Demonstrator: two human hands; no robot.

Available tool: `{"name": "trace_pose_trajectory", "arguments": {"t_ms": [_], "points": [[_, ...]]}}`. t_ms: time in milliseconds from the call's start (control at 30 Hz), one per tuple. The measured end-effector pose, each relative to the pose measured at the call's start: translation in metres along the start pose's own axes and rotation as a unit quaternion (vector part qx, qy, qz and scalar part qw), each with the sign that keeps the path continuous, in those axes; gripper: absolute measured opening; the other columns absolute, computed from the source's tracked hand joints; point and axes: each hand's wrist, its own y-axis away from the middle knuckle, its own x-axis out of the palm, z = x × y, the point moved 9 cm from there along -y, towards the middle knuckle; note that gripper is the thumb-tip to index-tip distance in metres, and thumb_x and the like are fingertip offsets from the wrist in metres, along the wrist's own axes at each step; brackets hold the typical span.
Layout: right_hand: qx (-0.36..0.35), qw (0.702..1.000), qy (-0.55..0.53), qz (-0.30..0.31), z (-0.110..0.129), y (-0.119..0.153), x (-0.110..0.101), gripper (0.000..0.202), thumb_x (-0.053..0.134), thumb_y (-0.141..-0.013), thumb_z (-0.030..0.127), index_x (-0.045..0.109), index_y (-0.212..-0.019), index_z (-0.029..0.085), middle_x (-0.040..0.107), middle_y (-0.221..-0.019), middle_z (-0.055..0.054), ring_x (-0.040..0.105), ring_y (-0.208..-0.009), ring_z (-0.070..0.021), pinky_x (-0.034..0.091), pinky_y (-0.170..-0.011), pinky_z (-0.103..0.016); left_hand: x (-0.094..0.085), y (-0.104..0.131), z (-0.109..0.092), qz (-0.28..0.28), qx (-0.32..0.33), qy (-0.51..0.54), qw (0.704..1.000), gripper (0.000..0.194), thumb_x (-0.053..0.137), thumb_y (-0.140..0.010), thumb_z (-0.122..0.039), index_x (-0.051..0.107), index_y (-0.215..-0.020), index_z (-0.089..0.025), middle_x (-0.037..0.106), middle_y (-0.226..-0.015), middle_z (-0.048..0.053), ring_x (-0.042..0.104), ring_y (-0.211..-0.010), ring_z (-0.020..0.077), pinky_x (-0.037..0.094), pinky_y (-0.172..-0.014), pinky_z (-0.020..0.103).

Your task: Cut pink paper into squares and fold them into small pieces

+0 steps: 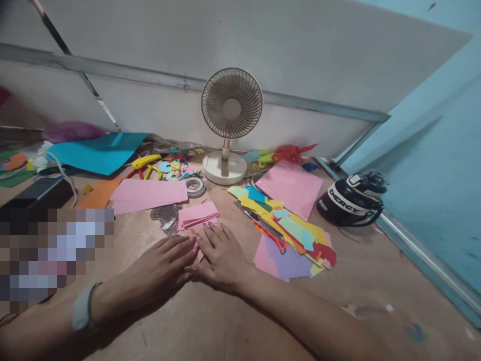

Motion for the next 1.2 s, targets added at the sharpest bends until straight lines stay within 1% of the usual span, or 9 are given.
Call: {"name": "trace_pose_trajectory", "arguments": {"t_ms": [167, 267, 367, 467, 667, 800, 1033, 1133, 1200], "points": [[0.003, 1.0, -0.004, 0.002, 0.002, -0.001, -0.001, 0.07, 0.045, -0.096, 0.064, 0.053, -0.14, 0.009, 0.052, -0.144, -0.023, 0.045, -0.134, -0.0389, 0.039, -0.109, -0.059, -0.01, 0.0, 0.008, 0.0, -0.009, 0.092, 0.996, 0.031, 0.05, -0.097, -0.027, 0.055, -0.126, -0.016, 0.063, -0.125, 0.014, 0.058, -0.118, 0.0301, 0.05, -0.097, 0.045], [0.009, 1.0, -0.002, 0.006, 0.002, -0.001, -0.001, 0.073, 0.047, -0.095, 0.064, 0.053, -0.141, 0.009, 0.05, -0.145, -0.023, 0.042, -0.137, -0.0391, 0.036, -0.112, -0.059, -0.012, 0.003, 0.023, -0.034, -0.058, 0.109, 0.992, 0.046, 0.05, -0.096, -0.033, 0.043, -0.139, -0.016, 0.056, -0.137, 0.016, 0.055, -0.123, 0.0316, 0.048, -0.1, 0.049], [0.018, 1.0, -0.002, 0.01, 0.002, -0.001, 0.0, 0.074, 0.046, -0.094, 0.067, 0.055, -0.138, 0.008, 0.05, -0.145, -0.023, 0.043, -0.137, -0.0388, 0.035, -0.113, -0.058, -0.001, 0.005, 0.024, -0.02, -0.035, 0.11, 0.993, 0.061, 0.048, -0.099, -0.036, 0.023, -0.152, -0.018, 0.043, -0.152, 0.017, 0.043, -0.139, 0.0319, 0.039, -0.111, 0.052], [0.02, 1.0, -0.004, 0.007, 0.002, -0.001, 0.0, 0.075, 0.047, -0.093, 0.068, 0.056, -0.137, 0.008, 0.052, -0.144, -0.023, 0.044, -0.137, -0.0385, 0.035, -0.114, -0.056, 0.01, 0.007, 0.02, 0.0, -0.004, 0.115, 0.993, 0.06, 0.043, -0.104, -0.039, 0.018, -0.155, -0.019, 0.038, -0.156, 0.016, 0.035, -0.145, 0.0298, 0.034, -0.116, 0.05], [0.002, 1.0, -0.006, 0.014, 0.004, 0.001, 0.002, 0.071, 0.048, -0.096, 0.06, 0.053, -0.139, 0.004, 0.049, -0.146, -0.025, 0.044, -0.137, -0.0382, 0.032, -0.115, -0.06, 0.018, 0.008, 0.017, 0.017, 0.002, 0.082, 0.997, 0.06, 0.042, -0.104, -0.038, 0.02, -0.155, -0.016, 0.037, -0.156, 0.017, 0.031, -0.146, 0.0302, 0.03, -0.118, 0.05], [0.013, 0.999, -0.018, 0.039, 0.002, 0.001, 0.006, 0.073, 0.042, -0.098, 0.062, 0.048, -0.143, 0.005, 0.044, -0.15, -0.024, 0.039, -0.141, -0.0366, 0.026, -0.118, -0.061, 0.018, 0.01, 0.016, 0.017, -0.002, 0.063, 0.998, 0.06, 0.043, -0.104, -0.037, 0.022, -0.155, -0.014, 0.034, -0.157, 0.018, 0.03, -0.146, 0.0306, 0.03, -0.119, 0.049], [0.03, 0.996, -0.044, 0.066, -0.003, 0.001, 0.009, 0.078, 0.044, -0.095, 0.067, 0.038, -0.151, 0.012, 0.039, -0.155, -0.02, 0.033, -0.145, -0.0355, 0.023, -0.119, -0.06, 0.011, 0.009, 0.011, -0.009, 0.003, 0.039, 0.999, 0.046, 0.046, -0.101, -0.031, 0.04, -0.142, -0.01, 0.053, -0.143, 0.021, 0.044, -0.139, 0.033, 0.039, -0.113, 0.052], [0.03, 0.995, -0.048, 0.08, -0.004, 0.001, 0.011, 0.075, 0.043, -0.096, 0.065, 0.04, -0.15, 0.013, 0.037, -0.156, -0.02, 0.031, -0.146, -0.0343, 0.02, -0.12, -0.06, 0.005, 0.007, 0.01, -0.027, 0.003, 0.049, 0.998, 0.037, 0.047, -0.1, -0.028, 0.047, -0.132, -0.009, 0.056, -0.137, 0.023, 0.046, -0.137, 0.034, 0.042, -0.111, 0.053], [0.029, 0.995, -0.048, 0.084, -0.005, 0.002, 0.012, 0.074, 0.043, -0.097, 0.064, 0.042, -0.149, 0.012, 0.036, -0.156, -0.02, 0.031, -0.146, -0.0341, 0.02, -0.12, -0.06, 0.005, 0.006, 0.01, -0.011, -0.002, 0.055, 0.998, 0.031, 0.047, -0.099, -0.026, 0.051, -0.126, -0.011, 0.056, -0.138, 0.022, 0.045, -0.138, 0.0339, 0.041, -0.111, 0.054]]}}
